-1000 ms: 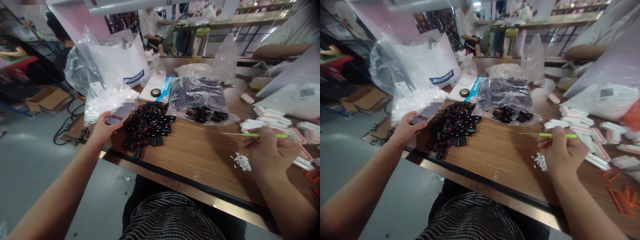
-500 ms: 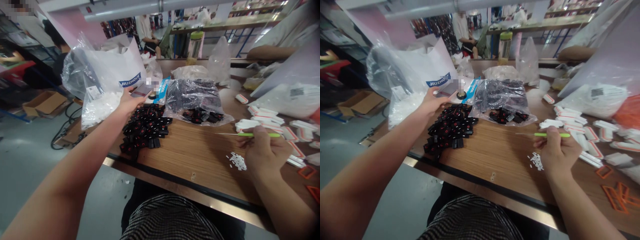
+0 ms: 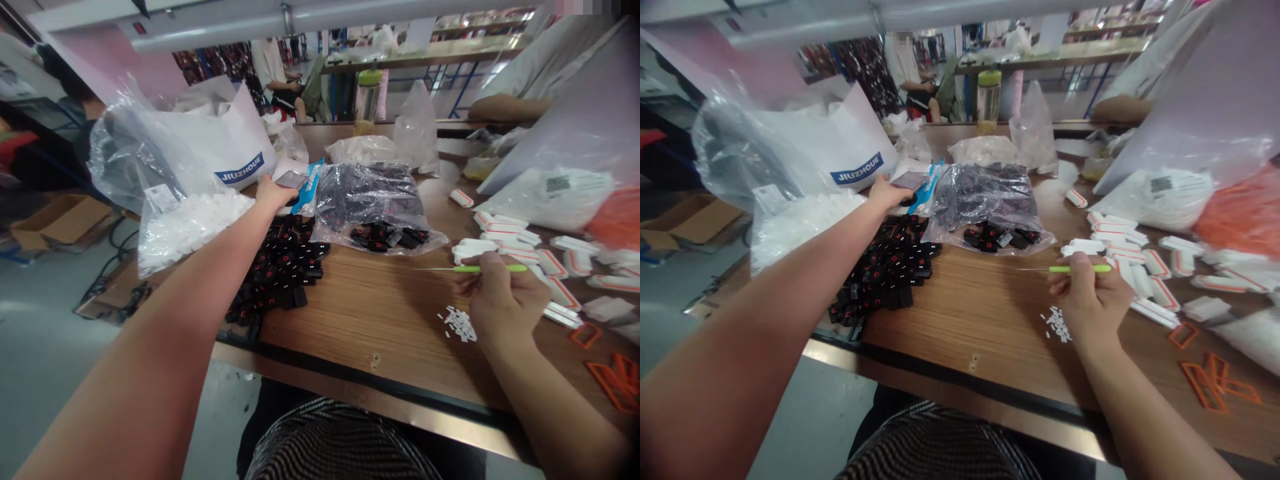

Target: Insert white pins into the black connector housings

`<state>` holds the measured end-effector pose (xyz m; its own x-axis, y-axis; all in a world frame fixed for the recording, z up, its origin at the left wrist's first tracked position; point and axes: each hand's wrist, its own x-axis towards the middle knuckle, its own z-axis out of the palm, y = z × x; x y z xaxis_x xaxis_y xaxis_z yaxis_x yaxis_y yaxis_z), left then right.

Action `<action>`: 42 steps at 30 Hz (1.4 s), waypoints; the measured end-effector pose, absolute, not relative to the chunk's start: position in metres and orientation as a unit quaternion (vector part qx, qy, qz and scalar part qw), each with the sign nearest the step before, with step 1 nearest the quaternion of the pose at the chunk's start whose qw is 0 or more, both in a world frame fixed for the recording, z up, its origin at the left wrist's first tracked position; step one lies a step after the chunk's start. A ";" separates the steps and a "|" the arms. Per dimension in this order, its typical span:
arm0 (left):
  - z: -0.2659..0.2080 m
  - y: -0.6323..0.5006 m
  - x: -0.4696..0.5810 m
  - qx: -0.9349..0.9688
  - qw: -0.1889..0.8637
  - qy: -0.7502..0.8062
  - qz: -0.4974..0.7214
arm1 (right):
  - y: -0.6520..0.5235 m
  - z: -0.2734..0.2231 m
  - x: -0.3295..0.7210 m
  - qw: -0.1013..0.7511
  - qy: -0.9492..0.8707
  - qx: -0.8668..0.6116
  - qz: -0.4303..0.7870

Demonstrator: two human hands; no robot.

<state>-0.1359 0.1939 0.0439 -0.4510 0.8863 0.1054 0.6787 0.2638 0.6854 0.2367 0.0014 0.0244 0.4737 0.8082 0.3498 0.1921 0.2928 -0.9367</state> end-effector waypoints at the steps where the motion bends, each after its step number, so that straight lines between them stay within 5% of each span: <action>1: 0.043 0.193 -0.136 0.502 0.150 0.783 0.336 | 0.001 0.024 0.237 0.661 -0.458 -0.548 0.231; 35: 0.044 0.156 -0.127 0.558 0.040 0.795 0.236 | 0.002 0.020 0.236 0.655 -0.459 -0.554 0.232; 42: 0.075 0.122 -0.123 0.662 -0.083 0.715 0.212 | 0.000 0.024 0.236 0.655 -0.470 -0.544 0.234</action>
